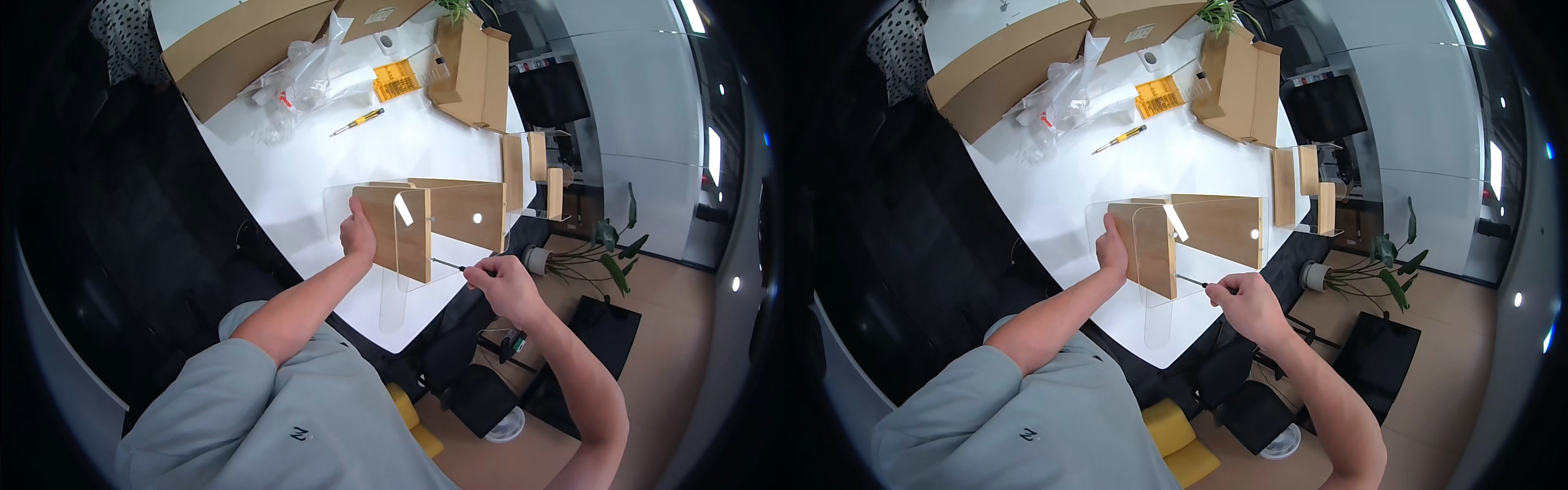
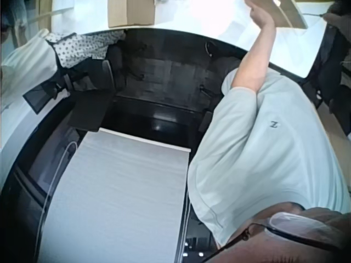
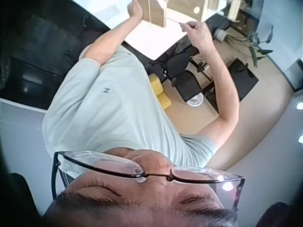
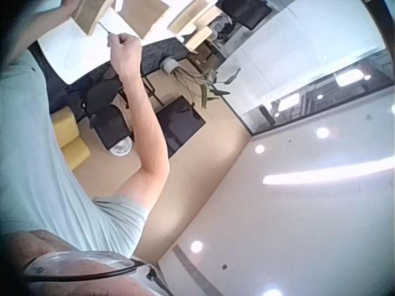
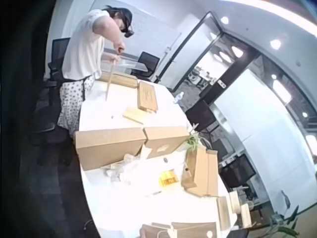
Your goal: The person assembles a small wooden shelf unit on a white table. They align wooden panels, insert dowels, and tighten screws with a screwdriver to secure the structure. The person flips the unit to access different sides and continues fastening components.
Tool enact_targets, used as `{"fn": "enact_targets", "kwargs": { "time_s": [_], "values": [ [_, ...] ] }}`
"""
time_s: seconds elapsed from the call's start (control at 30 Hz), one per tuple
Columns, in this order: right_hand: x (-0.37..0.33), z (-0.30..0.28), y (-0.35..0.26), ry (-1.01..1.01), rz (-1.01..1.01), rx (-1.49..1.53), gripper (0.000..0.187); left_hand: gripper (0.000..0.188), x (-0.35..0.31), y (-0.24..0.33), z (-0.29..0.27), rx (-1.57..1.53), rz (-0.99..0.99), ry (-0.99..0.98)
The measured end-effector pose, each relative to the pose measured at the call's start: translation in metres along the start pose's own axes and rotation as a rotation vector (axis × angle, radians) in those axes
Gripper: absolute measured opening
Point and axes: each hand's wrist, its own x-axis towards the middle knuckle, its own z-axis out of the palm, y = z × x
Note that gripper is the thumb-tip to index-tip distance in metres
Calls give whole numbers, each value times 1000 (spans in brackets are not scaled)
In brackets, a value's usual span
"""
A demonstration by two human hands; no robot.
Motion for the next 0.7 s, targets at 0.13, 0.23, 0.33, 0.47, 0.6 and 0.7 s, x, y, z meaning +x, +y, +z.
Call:
{"fn": "enact_targets", "kwargs": {
  "time_s": [0.13,0.23,0.33,0.47,0.6,0.7],
  "values": [
    [-6,1,-4,82,-257,-248,25,89,4,-3,0,5,1,-11],
    [-18,-2,-15,249,-527,-643,16,89,3,-1,3,-7,12,-19],
    [-16,-7,-12,281,-813,-906,9,89,4,-3,5,-30,16,-28],
    [-12,-8,-2,334,-1002,-1088,12,89,3,-3,6,-66,22,-49],
    [-14,-3,1,185,-668,-809,14,88,0,-2,8,2,15,-2],
    [-5,1,-7,132,-242,-125,22,88,3,-2,7,-20,11,-3]
  ]
}}
